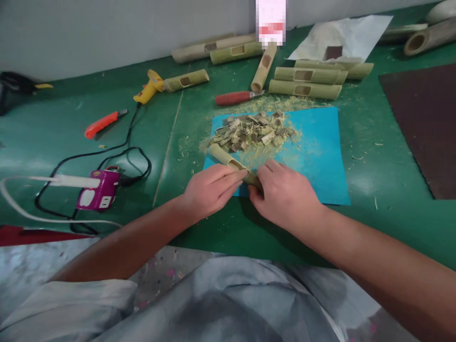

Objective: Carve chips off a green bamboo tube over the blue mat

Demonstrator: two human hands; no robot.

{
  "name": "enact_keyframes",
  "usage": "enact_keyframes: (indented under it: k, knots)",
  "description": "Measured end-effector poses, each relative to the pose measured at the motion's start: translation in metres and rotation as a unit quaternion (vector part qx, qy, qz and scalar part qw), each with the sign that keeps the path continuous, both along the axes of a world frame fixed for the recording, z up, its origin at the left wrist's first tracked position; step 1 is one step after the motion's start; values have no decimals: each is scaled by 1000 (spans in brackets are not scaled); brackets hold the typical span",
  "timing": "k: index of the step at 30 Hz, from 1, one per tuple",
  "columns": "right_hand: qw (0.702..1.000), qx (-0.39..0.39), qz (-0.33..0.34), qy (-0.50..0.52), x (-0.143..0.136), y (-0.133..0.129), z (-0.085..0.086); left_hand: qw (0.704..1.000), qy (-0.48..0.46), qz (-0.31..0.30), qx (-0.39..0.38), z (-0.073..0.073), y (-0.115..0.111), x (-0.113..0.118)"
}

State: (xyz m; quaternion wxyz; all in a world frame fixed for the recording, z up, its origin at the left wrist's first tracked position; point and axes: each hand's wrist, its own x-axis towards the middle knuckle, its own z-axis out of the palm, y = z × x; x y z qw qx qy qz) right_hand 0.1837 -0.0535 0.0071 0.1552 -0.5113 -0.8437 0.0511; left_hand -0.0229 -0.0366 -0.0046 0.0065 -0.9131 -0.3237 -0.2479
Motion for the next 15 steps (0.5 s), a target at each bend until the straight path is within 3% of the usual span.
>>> enact_keyframes:
  k: [4, 9, 15]
  knots:
    - [1000, -14, 7, -11, 0, 0, 0, 1000, 4, -11, 6, 0, 0, 0]
    - [999, -19, 20, -24, -1, 0, 0, 999, 34, 17, -11, 0, 3, 5]
    - [999, -37, 9, -35, -4, -2, 0, 999, 36, -7, -2, -3, 5, 2]
